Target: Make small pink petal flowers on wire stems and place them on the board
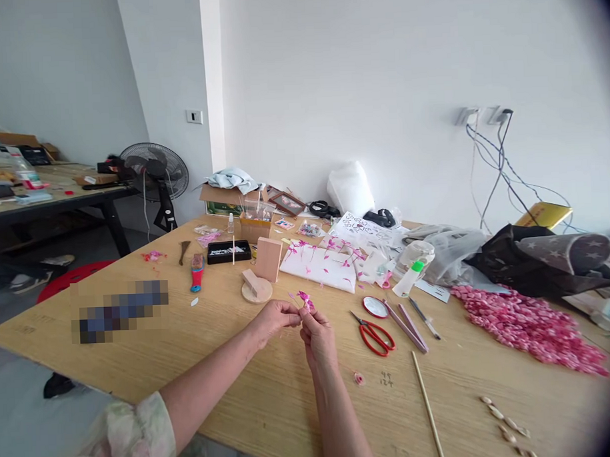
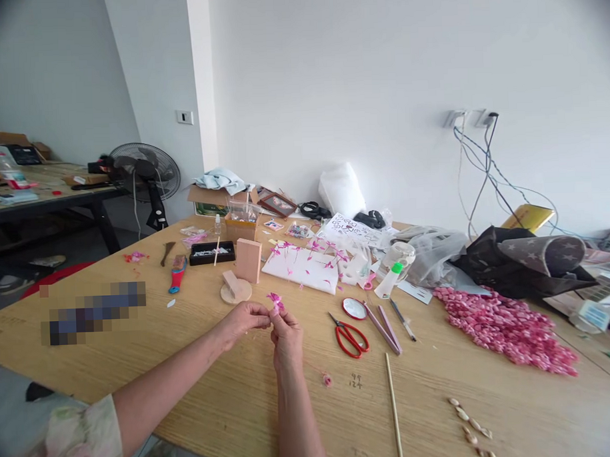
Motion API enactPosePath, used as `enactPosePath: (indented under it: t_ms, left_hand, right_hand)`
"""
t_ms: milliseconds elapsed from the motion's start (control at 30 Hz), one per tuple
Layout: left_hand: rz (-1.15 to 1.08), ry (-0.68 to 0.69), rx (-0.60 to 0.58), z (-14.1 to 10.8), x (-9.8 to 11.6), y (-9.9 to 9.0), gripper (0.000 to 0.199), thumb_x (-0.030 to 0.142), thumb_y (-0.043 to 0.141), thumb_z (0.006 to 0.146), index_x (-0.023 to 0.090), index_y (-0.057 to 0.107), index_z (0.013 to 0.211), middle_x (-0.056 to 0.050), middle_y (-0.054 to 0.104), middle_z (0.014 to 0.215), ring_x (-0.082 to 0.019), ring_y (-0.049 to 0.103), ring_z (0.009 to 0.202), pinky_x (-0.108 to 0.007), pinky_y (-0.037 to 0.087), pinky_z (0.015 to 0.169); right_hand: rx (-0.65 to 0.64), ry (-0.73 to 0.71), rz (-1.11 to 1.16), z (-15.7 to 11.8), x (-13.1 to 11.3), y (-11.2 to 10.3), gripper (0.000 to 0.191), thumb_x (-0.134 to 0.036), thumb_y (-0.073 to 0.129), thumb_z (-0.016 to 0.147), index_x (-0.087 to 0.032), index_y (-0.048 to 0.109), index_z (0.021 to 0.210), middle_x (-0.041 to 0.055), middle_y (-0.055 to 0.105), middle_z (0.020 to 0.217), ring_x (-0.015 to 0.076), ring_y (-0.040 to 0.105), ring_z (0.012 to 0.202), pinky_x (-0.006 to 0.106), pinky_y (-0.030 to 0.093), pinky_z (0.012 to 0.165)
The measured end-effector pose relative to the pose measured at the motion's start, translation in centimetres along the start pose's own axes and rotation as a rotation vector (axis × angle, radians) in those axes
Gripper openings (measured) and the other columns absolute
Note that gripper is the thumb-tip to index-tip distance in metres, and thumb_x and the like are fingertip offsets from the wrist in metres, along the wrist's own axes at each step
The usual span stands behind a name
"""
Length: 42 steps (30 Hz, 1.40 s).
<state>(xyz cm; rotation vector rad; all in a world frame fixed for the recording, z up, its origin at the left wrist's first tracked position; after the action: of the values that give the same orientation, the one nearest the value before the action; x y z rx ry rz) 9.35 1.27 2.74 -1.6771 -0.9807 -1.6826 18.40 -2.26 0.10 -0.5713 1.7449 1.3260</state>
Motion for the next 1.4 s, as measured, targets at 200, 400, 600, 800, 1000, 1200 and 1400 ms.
enactPosePath:
  t_ms: [200, 400, 600, 800, 1000, 1200, 1400]
  left_hand:
    - [-0.090, -0.001, 0.032, -0.1, -0.5, 0.0, 0.024, 0.030, 0.069, 0.054, 0.013, 0.054, 0.051, 0.004, 0.046, 0.049, -0.008, 0.038, 0.051, -0.022, 0.024, 0.053]
    - [-0.286, 0.007, 0.090, -0.1, -1.5, 0.5, 0.028, 0.029, 0.073, 0.050, 0.013, 0.050, 0.053, 0.004, 0.046, 0.052, -0.008, 0.040, 0.053, -0.022, 0.028, 0.055]
    - [-0.268, 0.039, 0.174, 0.0, -1.3, 0.9, 0.031, 0.033, 0.073, 0.050, 0.013, 0.049, 0.053, 0.005, 0.044, 0.053, -0.008, 0.038, 0.052, -0.022, 0.028, 0.055]
    - [-0.060, 0.038, 0.047, -0.4, 0.3, 0.9, 0.019, 0.028, 0.067, 0.056, 0.012, 0.058, 0.061, 0.004, 0.048, 0.053, -0.008, 0.036, 0.052, -0.022, 0.024, 0.053]
    - [-0.010, 0.035, 0.035, -0.4, 0.5, 0.1, 0.019, 0.027, 0.067, 0.054, 0.012, 0.056, 0.052, 0.005, 0.045, 0.049, -0.008, 0.036, 0.051, -0.022, 0.024, 0.054]
    - [-0.203, 0.017, 0.101, -0.6, -0.7, 0.6, 0.025, 0.032, 0.070, 0.054, 0.013, 0.054, 0.053, 0.005, 0.046, 0.050, -0.007, 0.037, 0.051, -0.022, 0.025, 0.053]
    - [-0.292, 0.036, 0.230, -0.4, -1.6, 0.8, 0.030, 0.034, 0.073, 0.049, 0.013, 0.052, 0.055, 0.004, 0.048, 0.054, -0.008, 0.043, 0.053, -0.022, 0.030, 0.055]
  right_hand:
    - [-0.070, 0.040, 0.044, 0.0, 0.3, 0.3, 0.026, -0.031, 0.069, 0.056, -0.015, 0.050, 0.062, -0.0120, 0.029, 0.041, -0.0003, 0.012, 0.034, 0.017, 0.006, 0.034]
    - [-0.045, 0.058, 0.125, 0.0, 0.6, 0.2, 0.027, -0.029, 0.070, 0.055, -0.015, 0.048, 0.061, -0.0128, 0.023, 0.041, -0.0001, 0.010, 0.036, 0.016, 0.006, 0.033]
    - [0.020, -0.021, 0.087, -0.1, 0.2, 0.1, 0.026, -0.029, 0.070, 0.055, -0.015, 0.049, 0.059, -0.0112, 0.028, 0.043, -0.0002, 0.015, 0.035, 0.016, 0.009, 0.033]
    - [0.012, -0.009, 0.081, 0.2, 0.1, -0.5, 0.023, -0.026, 0.071, 0.054, -0.014, 0.054, 0.062, -0.0093, 0.035, 0.047, -0.0006, 0.016, 0.036, 0.017, 0.008, 0.034]
    - [-0.085, 0.039, 0.087, 0.2, 0.4, -0.1, 0.022, -0.027, 0.070, 0.056, -0.014, 0.053, 0.062, -0.0101, 0.032, 0.045, 0.0001, 0.012, 0.037, 0.018, 0.006, 0.035]
    - [-0.082, 0.037, 0.073, 0.1, 0.6, 0.2, 0.024, -0.028, 0.070, 0.056, -0.015, 0.050, 0.059, -0.0119, 0.027, 0.040, 0.0002, 0.011, 0.035, 0.018, 0.005, 0.035]
    - [-0.029, 0.012, 0.067, -0.1, 0.7, 0.0, 0.022, -0.027, 0.070, 0.056, -0.015, 0.051, 0.059, -0.0110, 0.031, 0.040, 0.0000, 0.014, 0.035, 0.018, 0.007, 0.035]
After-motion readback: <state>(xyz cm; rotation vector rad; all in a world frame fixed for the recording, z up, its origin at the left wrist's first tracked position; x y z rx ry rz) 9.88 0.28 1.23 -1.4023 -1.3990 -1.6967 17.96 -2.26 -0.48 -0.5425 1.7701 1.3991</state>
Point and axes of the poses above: each hand's wrist, its own z-axis towards the middle knuckle, its own y-axis out of the palm, x = y × z, the point moved 4 cm from there along z, towards the middle knuckle
